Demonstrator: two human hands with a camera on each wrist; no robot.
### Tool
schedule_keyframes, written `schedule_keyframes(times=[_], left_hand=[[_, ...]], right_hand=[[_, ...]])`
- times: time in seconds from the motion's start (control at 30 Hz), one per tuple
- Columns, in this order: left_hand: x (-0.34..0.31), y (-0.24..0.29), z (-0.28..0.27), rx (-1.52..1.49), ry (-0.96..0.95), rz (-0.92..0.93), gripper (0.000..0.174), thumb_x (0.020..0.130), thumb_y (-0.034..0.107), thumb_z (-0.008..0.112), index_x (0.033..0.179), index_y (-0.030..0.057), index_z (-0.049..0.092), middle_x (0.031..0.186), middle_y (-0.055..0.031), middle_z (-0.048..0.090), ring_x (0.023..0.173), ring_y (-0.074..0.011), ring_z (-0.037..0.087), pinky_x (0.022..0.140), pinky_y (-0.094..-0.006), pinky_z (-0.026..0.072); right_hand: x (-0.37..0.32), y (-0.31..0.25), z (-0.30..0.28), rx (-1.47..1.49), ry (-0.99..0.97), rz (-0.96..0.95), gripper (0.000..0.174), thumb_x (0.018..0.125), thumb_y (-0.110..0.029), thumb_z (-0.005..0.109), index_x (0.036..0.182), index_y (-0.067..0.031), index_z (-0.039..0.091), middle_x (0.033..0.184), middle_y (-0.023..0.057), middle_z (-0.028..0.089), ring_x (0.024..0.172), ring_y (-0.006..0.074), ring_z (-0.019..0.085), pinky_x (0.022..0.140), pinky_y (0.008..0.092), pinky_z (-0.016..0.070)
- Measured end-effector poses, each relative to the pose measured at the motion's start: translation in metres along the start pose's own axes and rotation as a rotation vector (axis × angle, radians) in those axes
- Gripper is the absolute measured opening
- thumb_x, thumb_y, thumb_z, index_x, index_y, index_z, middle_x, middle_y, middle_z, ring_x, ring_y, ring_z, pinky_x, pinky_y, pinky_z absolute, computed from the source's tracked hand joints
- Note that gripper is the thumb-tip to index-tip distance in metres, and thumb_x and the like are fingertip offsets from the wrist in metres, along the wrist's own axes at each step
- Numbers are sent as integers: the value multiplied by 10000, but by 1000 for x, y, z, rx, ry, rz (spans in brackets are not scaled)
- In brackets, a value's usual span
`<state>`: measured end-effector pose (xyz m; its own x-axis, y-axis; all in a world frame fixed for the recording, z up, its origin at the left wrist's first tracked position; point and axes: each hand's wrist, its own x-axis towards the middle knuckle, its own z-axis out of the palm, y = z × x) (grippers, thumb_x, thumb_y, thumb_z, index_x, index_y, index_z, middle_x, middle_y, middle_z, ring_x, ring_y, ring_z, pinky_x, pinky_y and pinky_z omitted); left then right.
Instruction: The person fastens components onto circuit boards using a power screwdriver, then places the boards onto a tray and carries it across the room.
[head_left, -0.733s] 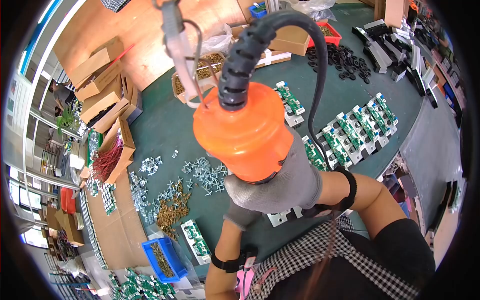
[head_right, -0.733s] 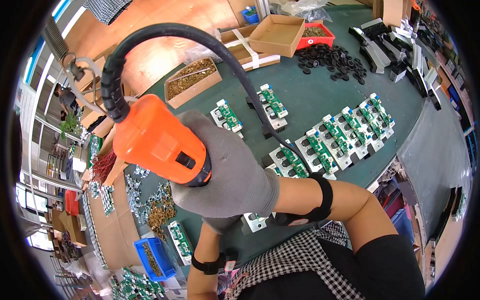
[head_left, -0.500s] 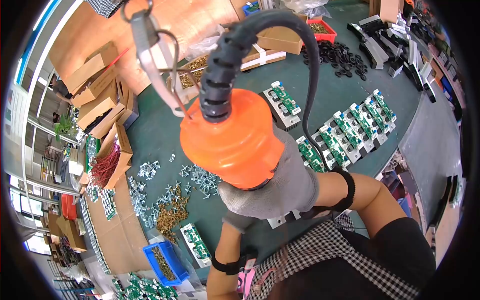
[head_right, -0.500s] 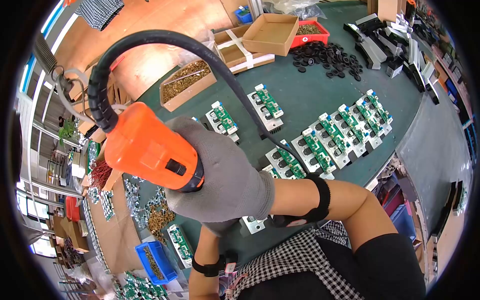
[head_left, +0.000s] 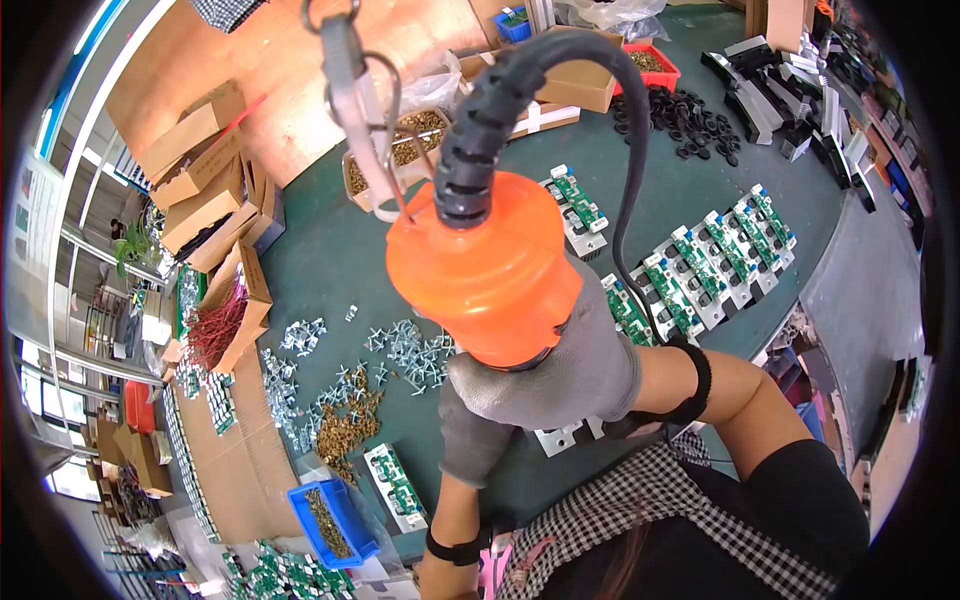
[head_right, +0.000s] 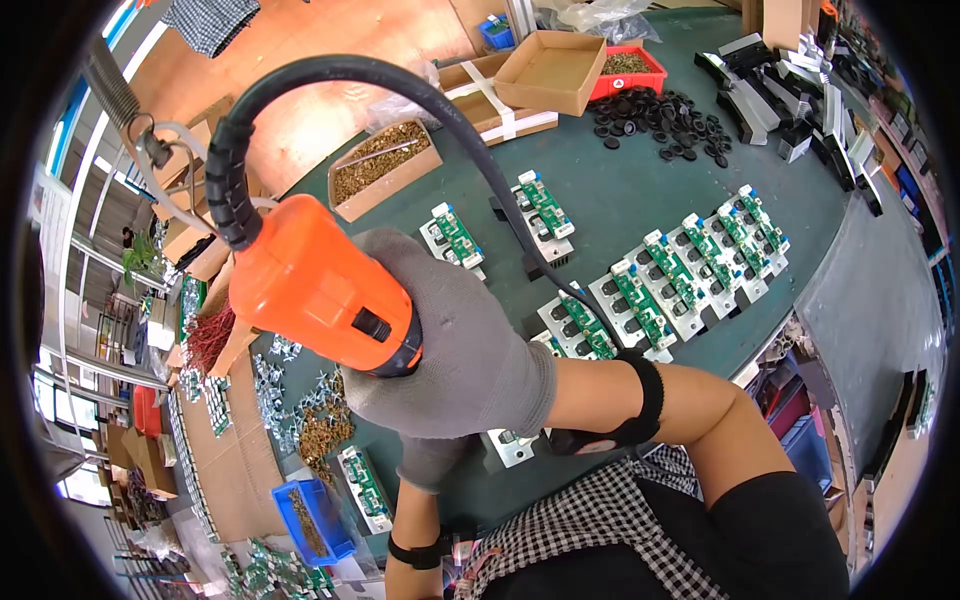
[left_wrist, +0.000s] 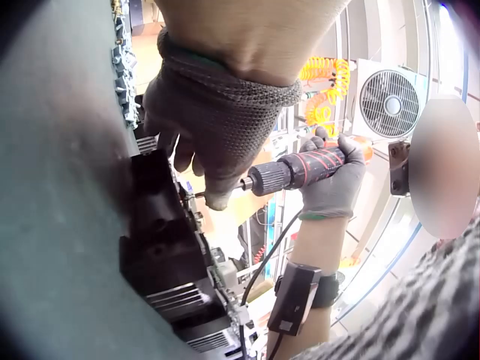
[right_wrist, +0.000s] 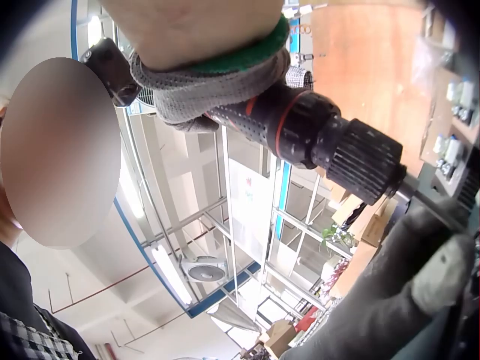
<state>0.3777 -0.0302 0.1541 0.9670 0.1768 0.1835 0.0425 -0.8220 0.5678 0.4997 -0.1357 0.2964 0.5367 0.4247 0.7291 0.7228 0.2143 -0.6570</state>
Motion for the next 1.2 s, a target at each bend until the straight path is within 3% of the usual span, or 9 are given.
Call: schedule_keyframes(times=[0.07, 0.1, 0.17, 0.43, 0.7, 0.87, 0.97, 1.07, 1.2], left_hand=[[-3, 0, -1, 4, 184, 68, 393, 736, 168, 732, 1064, 21, 573, 973, -154, 617, 885, -338, 614, 755, -401, 487], [-5, -6, 2, 33, 208, 121, 378, 736, 167, 731, 1048, 21, 578, 964, -155, 616, 871, -341, 614, 743, -404, 487], [-7, -8, 3, -8, 222, 128, 357, 738, 166, 730, 1029, 19, 584, 951, -156, 616, 856, -341, 616, 729, -405, 490], [3, 16, -10, -240, 188, -154, 381, 736, 202, 746, 1016, 15, 568, 928, -153, 623, 859, -333, 625, 727, -395, 498], [2, 13, -10, -187, 157, -156, 375, 722, 187, 747, 1007, 23, 565, 904, -153, 613, 830, -340, 611, 708, -403, 492], [5, 12, -12, -212, 217, 46, 343, 726, 156, 727, 1012, 22, 595, 914, -140, 617, 842, -337, 608, 723, -402, 491], [7, 17, -16, -249, 218, 34, 330, 733, 142, 714, 1022, 23, 607, 932, -137, 624, 853, -336, 608, 737, -404, 490], [12, 20, -18, -347, 215, 4, 320, 747, 148, 702, 1026, 22, 609, 947, -143, 630, 858, -339, 607, 744, -409, 488], [8, 21, -15, -311, 132, -100, 321, 762, 179, 693, 1026, 15, 612, 964, -161, 629, 864, -356, 600, 746, -415, 482]], right_hand=[[1, -3, 0, 35, -12, 26, 440, 646, -78, 688, 1047, -53, 509, 886, 108, 575, 766, 286, 626, 691, 345, 494], [0, -5, -1, 64, -29, 55, 440, 647, -78, 690, 1049, -52, 511, 887, 109, 575, 768, 286, 627, 693, 344, 496], [-2, -5, -3, 107, -57, 91, 442, 650, -79, 691, 1054, -51, 514, 888, 109, 578, 771, 286, 630, 697, 342, 500], [-3, -10, -2, 12, -54, 56, 465, 654, -89, 696, 1079, -53, 512, 888, 112, 588, 765, 283, 631, 700, 341, 505], [-4, -5, -3, -13, -90, 19, 523, 649, -101, 706, 1126, -40, 501, 922, 117, 583, 809, 276, 628, 729, 338, 500], [-4, -10, -3, 14, -27, 87, 293, 590, -115, 711, 881, -101, 683, 914, 45, 684, 858, 254, 650, 793, 372, 508], [-7, -9, -4, 45, -57, 95, 380, 607, -119, 712, 976, -83, 626, 929, 75, 662, 856, 269, 644, 790, 375, 498], [-8, -1, 1, -59, -68, -69, 552, 626, -125, 715, 1134, -46, 515, 897, 129, 622, 765, 292, 645, 704, 348, 512], [-7, -8, -2, 54, -105, 16, 529, 629, -116, 706, 1122, -58, 521, 891, 120, 627, 770, 285, 649, 712, 350, 515]])
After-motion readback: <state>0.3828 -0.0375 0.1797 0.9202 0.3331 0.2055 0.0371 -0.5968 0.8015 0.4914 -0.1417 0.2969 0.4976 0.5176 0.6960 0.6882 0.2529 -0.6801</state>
